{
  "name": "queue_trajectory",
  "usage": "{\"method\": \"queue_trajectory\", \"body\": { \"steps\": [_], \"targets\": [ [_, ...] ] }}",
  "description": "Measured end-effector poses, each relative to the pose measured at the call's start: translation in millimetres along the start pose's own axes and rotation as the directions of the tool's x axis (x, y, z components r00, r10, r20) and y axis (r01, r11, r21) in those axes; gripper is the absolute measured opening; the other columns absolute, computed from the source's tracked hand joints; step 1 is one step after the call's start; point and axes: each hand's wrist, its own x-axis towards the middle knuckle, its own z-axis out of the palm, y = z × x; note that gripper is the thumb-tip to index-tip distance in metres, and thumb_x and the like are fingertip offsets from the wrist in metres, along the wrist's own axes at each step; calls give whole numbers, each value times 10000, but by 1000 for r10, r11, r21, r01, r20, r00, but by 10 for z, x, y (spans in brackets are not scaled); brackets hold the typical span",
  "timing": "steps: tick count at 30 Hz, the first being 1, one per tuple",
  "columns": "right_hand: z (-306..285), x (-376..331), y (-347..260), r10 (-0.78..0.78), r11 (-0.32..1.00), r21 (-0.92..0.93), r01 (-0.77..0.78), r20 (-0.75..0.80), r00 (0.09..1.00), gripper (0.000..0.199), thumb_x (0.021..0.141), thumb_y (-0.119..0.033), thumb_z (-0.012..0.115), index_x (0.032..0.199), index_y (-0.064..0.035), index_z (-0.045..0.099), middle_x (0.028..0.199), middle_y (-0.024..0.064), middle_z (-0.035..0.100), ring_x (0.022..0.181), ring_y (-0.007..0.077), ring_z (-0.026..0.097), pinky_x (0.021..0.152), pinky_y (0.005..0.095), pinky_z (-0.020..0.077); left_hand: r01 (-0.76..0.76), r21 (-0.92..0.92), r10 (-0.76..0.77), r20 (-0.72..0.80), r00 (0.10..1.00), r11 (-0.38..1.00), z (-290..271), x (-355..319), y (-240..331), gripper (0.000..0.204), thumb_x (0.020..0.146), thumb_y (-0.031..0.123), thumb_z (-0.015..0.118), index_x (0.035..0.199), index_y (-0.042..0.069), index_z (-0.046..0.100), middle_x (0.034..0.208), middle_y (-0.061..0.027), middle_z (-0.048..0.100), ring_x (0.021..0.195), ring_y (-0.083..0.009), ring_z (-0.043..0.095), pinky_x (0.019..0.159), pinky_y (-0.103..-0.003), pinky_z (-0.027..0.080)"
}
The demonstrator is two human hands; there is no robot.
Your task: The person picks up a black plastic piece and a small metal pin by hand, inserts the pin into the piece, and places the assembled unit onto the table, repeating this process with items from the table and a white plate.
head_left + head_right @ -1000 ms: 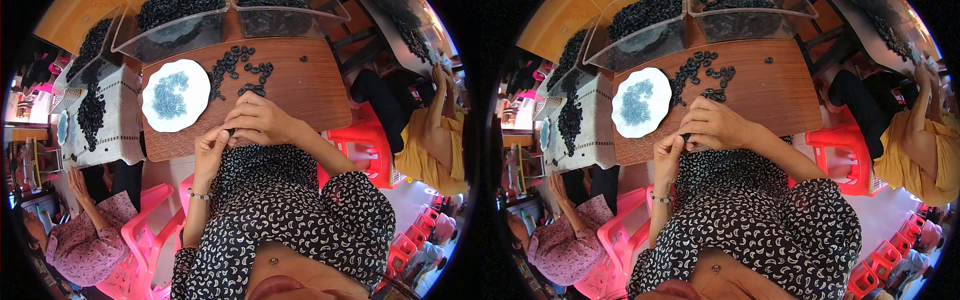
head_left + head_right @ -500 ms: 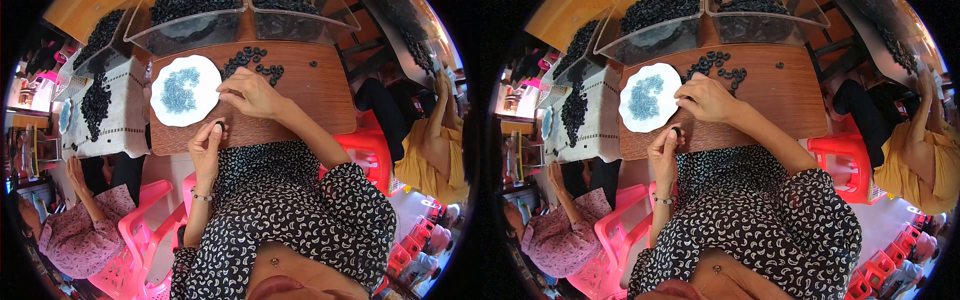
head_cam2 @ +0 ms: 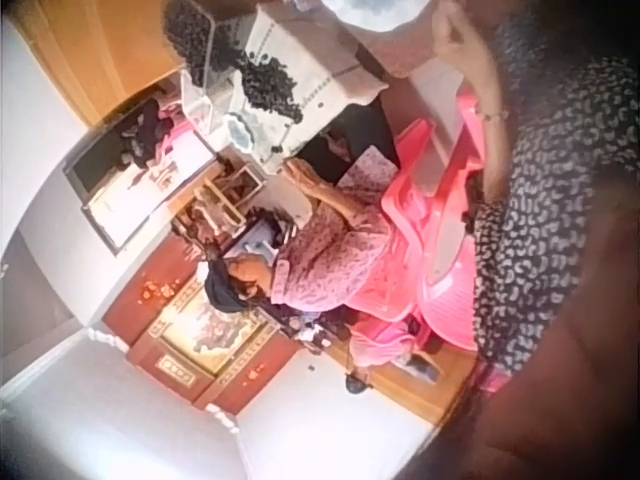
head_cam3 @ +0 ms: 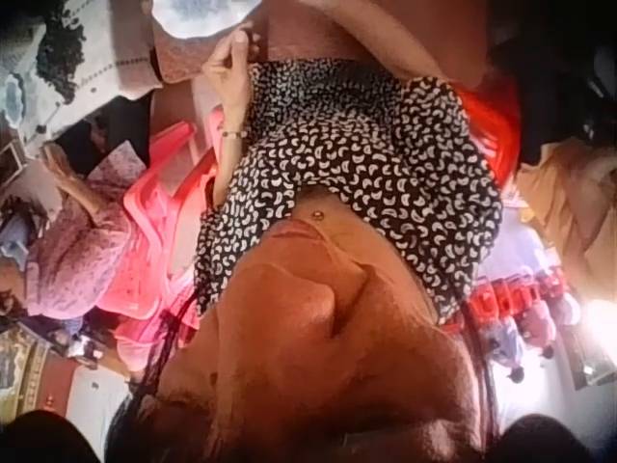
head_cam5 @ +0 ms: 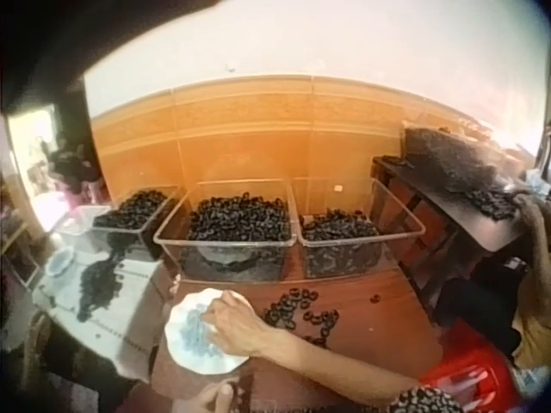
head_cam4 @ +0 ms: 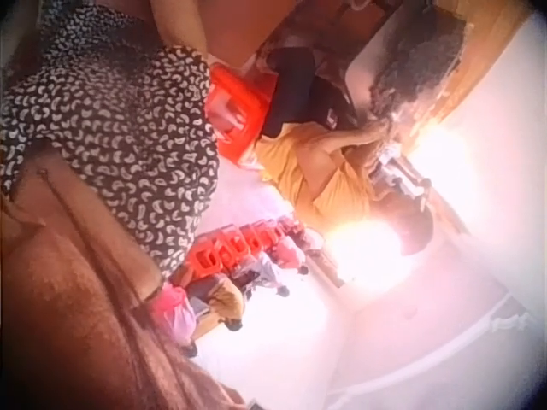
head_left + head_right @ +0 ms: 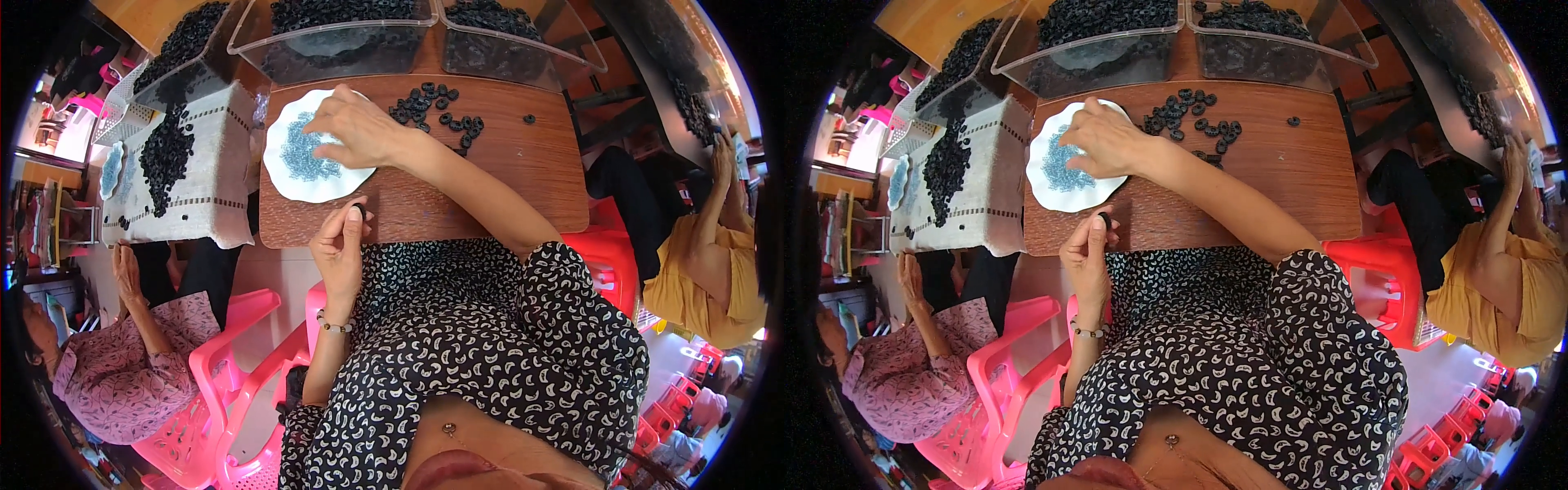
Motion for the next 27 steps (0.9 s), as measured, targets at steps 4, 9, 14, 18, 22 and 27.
{"method": "queue_trajectory", "body": {
  "steps": [4,9,14,18,22,27],
  "targets": [
    [146,119,-181,-193,977,104,186,63,979,366,820,-338,794,1144,-173,761,1287,116,598,1200,338,485,1002,476,426,-5,-65,1,-53,999,998,-29,15,-21,247,1035,161,628,1179,-6,741,932,-32,703,756,-52,559,702,-209,468],
    [89,70,-85,-119,993,11,119,175,977,325,827,-301,784,1119,-161,770,1286,109,609,1220,324,481,1036,470,396,9,-68,-11,-26,1000,998,-54,5,-22,246,1032,162,636,1180,-4,742,923,-30,701,746,-48,554,691,-208,469],
    [-13,-41,49,-62,998,2,63,113,992,213,854,-233,756,1035,-122,777,1177,70,681,1135,293,528,1021,425,423,39,-80,-42,-31,999,996,-45,6,-39,247,1029,165,645,1177,-7,742,926,-35,707,747,-50,564,690,-208,478],
    [-93,-46,171,-81,996,31,81,-22,997,115,881,-190,732,937,-93,758,949,56,699,1005,273,565,931,397,461,50,-83,-52,-25,998,995,17,24,-21,252,1029,170,647,1186,-4,740,935,-35,709,760,-55,581,702,-209,488],
    [-220,-73,140,-3,1000,26,4,-46,999,104,879,-183,730,925,-93,755,909,64,695,972,271,574,886,399,471,58,-73,-61,-38,997,996,29,16,-1,252,1031,165,641,1194,-2,736,960,-37,707,770,-57,585,708,-210,491],
    [-380,-203,36,100,987,111,-113,113,989,134,884,-205,719,954,-97,758,893,98,705,969,314,587,897,445,483,40,-70,-44,-56,997,997,0,-18,0,245,1035,150,628,1198,2,736,961,-29,690,785,-54,579,708,-206,483]
  ]
}}
